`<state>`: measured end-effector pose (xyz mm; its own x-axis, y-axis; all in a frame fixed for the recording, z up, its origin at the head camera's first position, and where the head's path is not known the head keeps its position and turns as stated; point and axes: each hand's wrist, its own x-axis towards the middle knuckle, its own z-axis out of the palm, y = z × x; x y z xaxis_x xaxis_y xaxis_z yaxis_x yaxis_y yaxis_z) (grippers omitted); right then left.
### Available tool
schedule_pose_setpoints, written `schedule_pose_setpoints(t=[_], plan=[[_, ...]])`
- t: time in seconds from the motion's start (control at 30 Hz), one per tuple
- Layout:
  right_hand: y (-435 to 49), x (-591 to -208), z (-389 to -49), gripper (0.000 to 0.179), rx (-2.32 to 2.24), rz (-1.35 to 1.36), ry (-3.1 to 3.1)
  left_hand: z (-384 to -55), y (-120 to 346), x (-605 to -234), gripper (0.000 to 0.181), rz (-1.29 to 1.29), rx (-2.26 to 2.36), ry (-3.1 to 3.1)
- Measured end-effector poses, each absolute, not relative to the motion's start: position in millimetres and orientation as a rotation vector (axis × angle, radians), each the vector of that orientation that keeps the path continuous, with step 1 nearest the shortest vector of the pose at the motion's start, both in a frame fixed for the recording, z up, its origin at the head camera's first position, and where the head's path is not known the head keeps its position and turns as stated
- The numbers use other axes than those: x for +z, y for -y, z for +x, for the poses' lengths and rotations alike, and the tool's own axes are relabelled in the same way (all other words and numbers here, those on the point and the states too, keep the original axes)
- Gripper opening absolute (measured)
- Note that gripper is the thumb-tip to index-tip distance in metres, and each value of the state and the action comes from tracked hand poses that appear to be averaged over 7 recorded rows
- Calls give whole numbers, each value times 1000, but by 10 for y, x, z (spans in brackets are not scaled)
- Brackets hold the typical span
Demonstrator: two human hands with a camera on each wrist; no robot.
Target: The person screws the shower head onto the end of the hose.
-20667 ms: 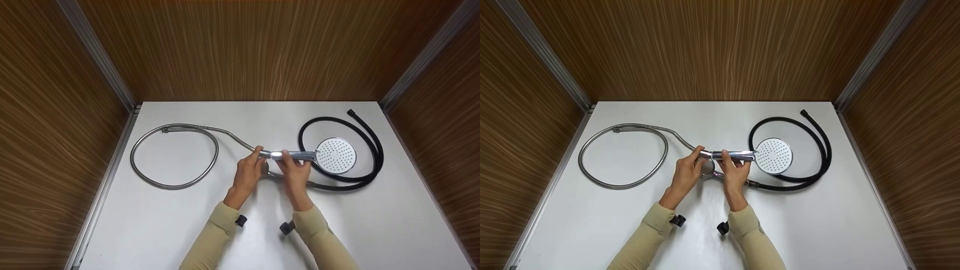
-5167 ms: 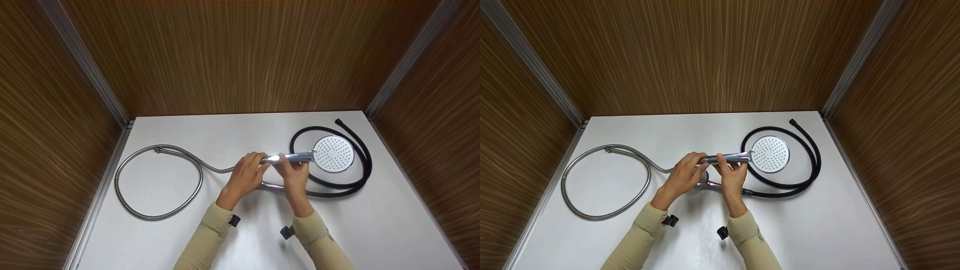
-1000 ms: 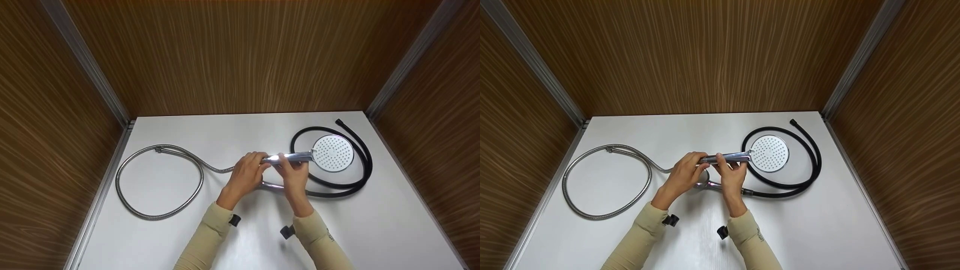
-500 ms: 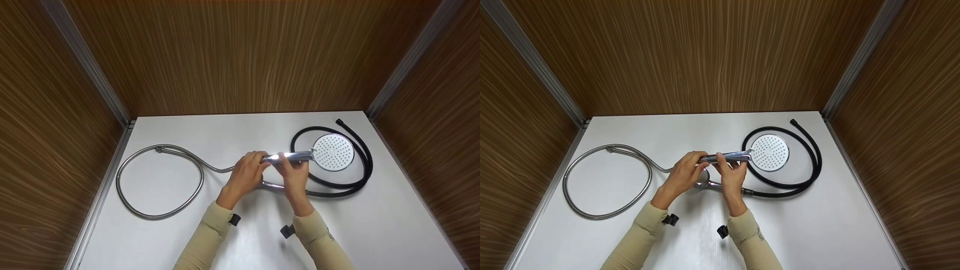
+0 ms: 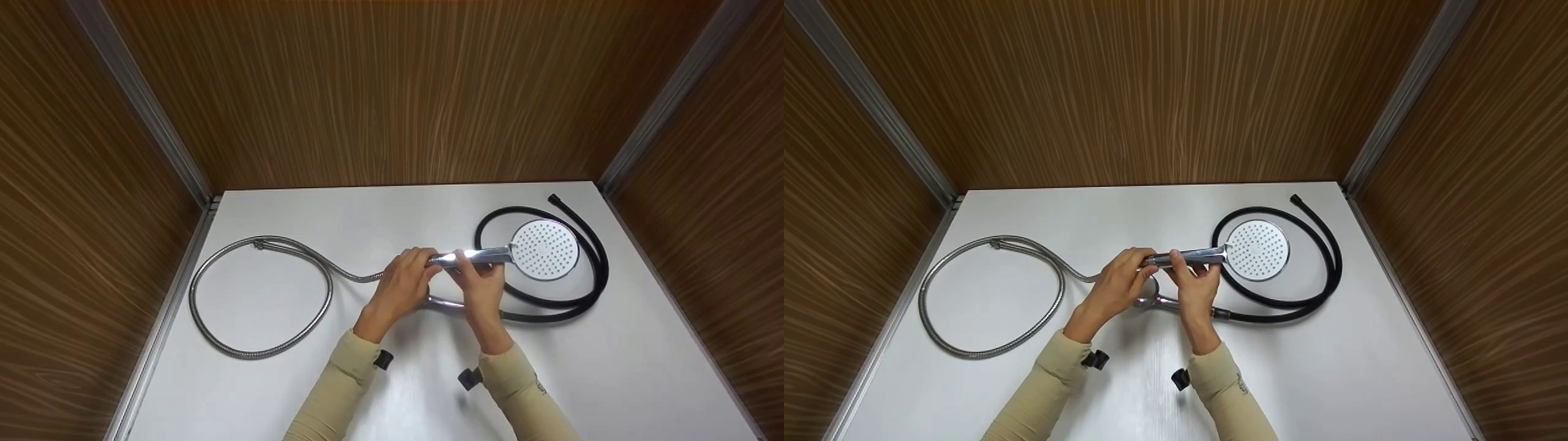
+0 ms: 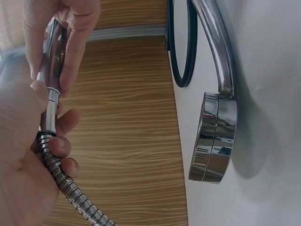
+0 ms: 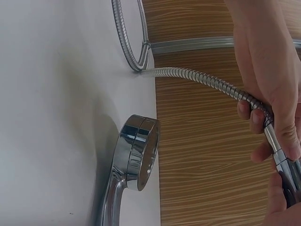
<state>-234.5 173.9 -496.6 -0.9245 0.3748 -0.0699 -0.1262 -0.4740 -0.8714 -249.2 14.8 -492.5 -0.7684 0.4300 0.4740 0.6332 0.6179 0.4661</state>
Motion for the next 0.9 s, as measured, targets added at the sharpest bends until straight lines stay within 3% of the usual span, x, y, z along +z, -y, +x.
schedule_pose_setpoints(t=[0.9], plan=[[-1728, -4934, -2347, 35, 2435, -425, 1427, -2490, -139, -4919, 31, -861, -950, 2550]])
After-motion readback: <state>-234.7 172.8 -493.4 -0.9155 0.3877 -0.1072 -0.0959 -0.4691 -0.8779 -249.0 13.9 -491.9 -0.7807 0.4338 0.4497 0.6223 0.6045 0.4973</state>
